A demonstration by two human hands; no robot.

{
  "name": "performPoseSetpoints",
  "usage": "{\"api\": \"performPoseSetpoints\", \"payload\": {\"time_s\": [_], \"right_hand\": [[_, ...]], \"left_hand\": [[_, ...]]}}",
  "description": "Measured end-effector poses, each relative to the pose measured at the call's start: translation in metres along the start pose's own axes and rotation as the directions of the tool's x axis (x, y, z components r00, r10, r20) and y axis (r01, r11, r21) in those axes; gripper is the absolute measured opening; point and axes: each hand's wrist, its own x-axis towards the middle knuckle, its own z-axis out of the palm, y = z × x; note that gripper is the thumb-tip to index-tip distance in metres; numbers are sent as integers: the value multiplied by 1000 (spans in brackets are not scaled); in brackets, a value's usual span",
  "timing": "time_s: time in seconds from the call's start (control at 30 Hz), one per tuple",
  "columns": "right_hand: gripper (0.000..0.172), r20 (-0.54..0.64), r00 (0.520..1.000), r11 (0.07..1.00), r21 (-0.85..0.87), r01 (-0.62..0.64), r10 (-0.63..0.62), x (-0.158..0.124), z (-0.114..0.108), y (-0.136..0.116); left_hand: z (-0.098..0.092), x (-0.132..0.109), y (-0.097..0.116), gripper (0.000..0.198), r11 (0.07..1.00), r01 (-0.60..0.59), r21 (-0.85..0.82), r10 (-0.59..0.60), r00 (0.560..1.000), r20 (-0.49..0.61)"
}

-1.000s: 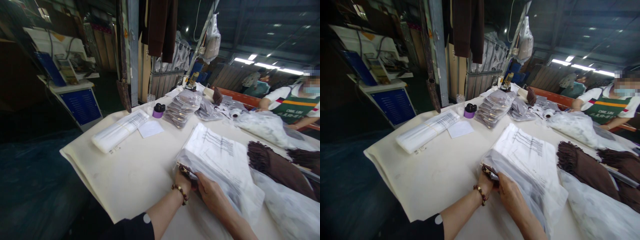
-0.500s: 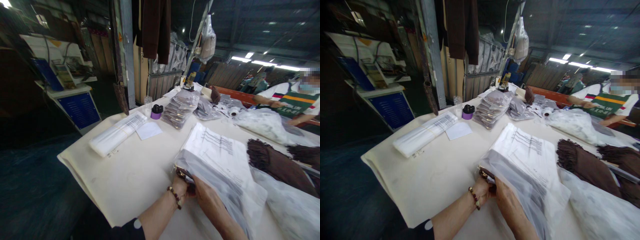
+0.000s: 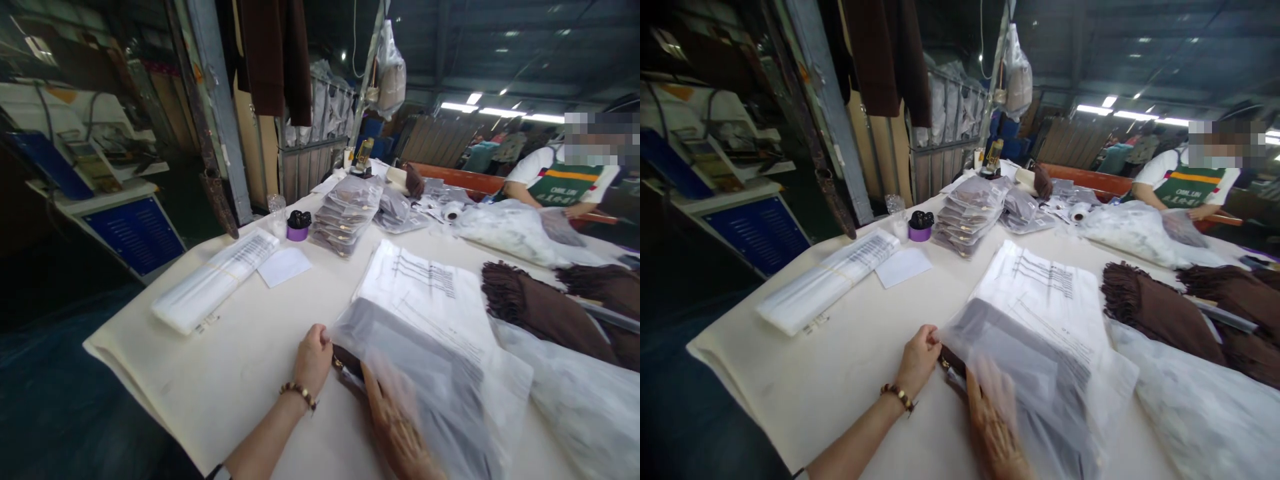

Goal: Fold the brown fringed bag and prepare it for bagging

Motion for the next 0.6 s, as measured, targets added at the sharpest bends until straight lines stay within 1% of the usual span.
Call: {"api": "performPoseSetpoints", "payload": {"time_s": [0.03, 0.07, 0.1, 0.17, 0.2, 0.27, 0.33, 0.43, 0.47, 0.5, 0.53, 0.57, 0.6], "right_hand": [[63, 16, 1000, 999, -48, 13, -12, 5, -2, -2], [61, 38, 999, 996, -89, 11, -8, 10, -3, -3], [59, 55, 998, 992, -129, 5, 3, 14, -3, -4], [55, 68, 996, 975, -217, -46, 62, 19, 4, -3], [52, 54, 995, 963, -258, -71, 88, 20, 10, -3], [46, -17, 996, 946, -313, -84, 83, 20, 22, 0], [41, -75, 995, 949, -303, -85, 65, 19, 33, 3], [37, -59, 993, 978, -177, -115, 106, 19, 42, 9], [36, -41, 992, 983, -138, -121, 116, 21, 45, 10], [35, -33, 993, 987, -113, -119, 116, 22, 46, 11], [35, -32, 993, 988, -103, -114, 112, 23, 48, 11], [34, -34, 994, 988, -103, -111, 108, 25, 50, 11], [34, -33, 994, 988, -108, -110, 107, 27, 52, 11]], "left_hand": [[3, 5, 1, 10, 1000, -8, 10, 7, 1000, 14], [6, 9, 2, 10, 1000, -11, 18, 11, 1000, 28], [7, 12, 2, 16, 1000, -13, 26, 12, 999, 42], [6, 14, 2, 25, 999, -11, 43, 8, 998, 67], [4, 13, 2, 26, 999, -11, 53, 7, 997, 79], [-2, 7, 0, 28, 997, -17, 77, 9, 995, 101], [-9, -4, -4, 28, 995, -21, 99, 8, 991, 130], [-21, -25, -15, 30, 994, -10, 111, -14, 976, 216], [-24, -31, -20, 32, 996, 6, 91, -27, 972, 235], [-26, -36, -24, 34, 998, 38, 55, -49, 972, 231], [-25, -40, -28, 36, 996, 86, -13, -82, 977, 198], [-23, -43, -32, 36, 983, 143, -118, -126, 981, 145], [-19, -45, -35, 37, 947, 199, -251, -183, 979, 86]]}}
